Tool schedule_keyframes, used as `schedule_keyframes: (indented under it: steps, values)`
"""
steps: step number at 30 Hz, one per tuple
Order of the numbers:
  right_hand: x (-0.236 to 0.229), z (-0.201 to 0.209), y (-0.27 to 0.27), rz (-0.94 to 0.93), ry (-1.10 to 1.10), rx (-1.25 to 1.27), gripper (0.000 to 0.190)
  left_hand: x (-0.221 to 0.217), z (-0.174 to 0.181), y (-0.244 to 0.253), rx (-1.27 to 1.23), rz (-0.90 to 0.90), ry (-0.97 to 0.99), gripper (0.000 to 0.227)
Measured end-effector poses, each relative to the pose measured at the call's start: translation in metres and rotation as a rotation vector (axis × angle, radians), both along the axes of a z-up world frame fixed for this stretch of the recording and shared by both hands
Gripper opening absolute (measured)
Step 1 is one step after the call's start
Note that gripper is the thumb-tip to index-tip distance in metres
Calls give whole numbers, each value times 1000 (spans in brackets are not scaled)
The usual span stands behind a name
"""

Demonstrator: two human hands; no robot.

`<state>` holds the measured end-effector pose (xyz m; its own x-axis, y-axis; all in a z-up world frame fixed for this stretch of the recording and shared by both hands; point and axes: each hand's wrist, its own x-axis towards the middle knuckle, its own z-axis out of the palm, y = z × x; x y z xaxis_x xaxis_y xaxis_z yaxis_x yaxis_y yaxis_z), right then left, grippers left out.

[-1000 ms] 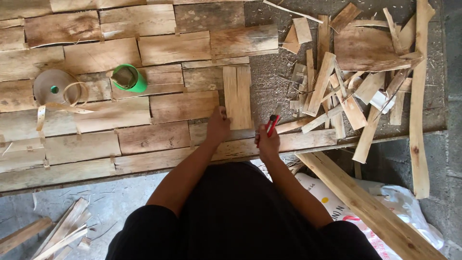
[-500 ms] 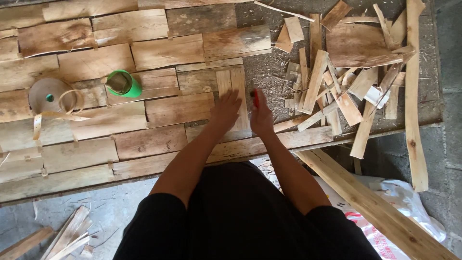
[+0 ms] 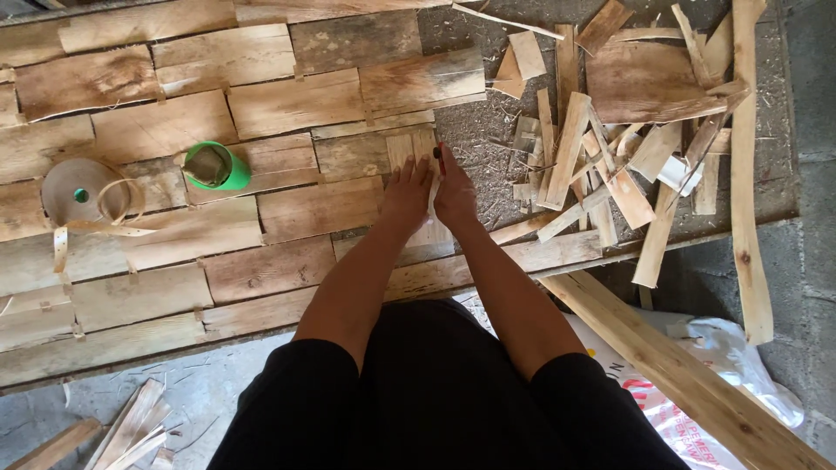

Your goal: Cutting and fitting wood bark strips onto a flat surface to create a decorative tiled panel.

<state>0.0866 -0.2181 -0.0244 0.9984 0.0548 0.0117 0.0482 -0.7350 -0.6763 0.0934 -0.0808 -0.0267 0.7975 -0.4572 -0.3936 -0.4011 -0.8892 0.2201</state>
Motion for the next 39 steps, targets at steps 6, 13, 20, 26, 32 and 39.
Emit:
schedule_keyframes:
  steps: [6,13,20,26,32,39]
  values:
    - [6,35,12,-124,316,-27,66,1,5,1,41,-26,46,113]
    - [10,36,11,-93,338,-108,66,4,11,2,68,-50,90,111]
    - [25,45,5,-60,292,-175,74,4,17,2,80,-58,84,113]
    - [30,52,-3,-57,321,-148,63,2,18,4,46,-37,76,114]
    - [26,60,1,-32,363,-183,66,2,27,5,33,-31,88,115]
    - [13,48,-6,-12,302,-113,63,2,34,6,74,-46,130,116]
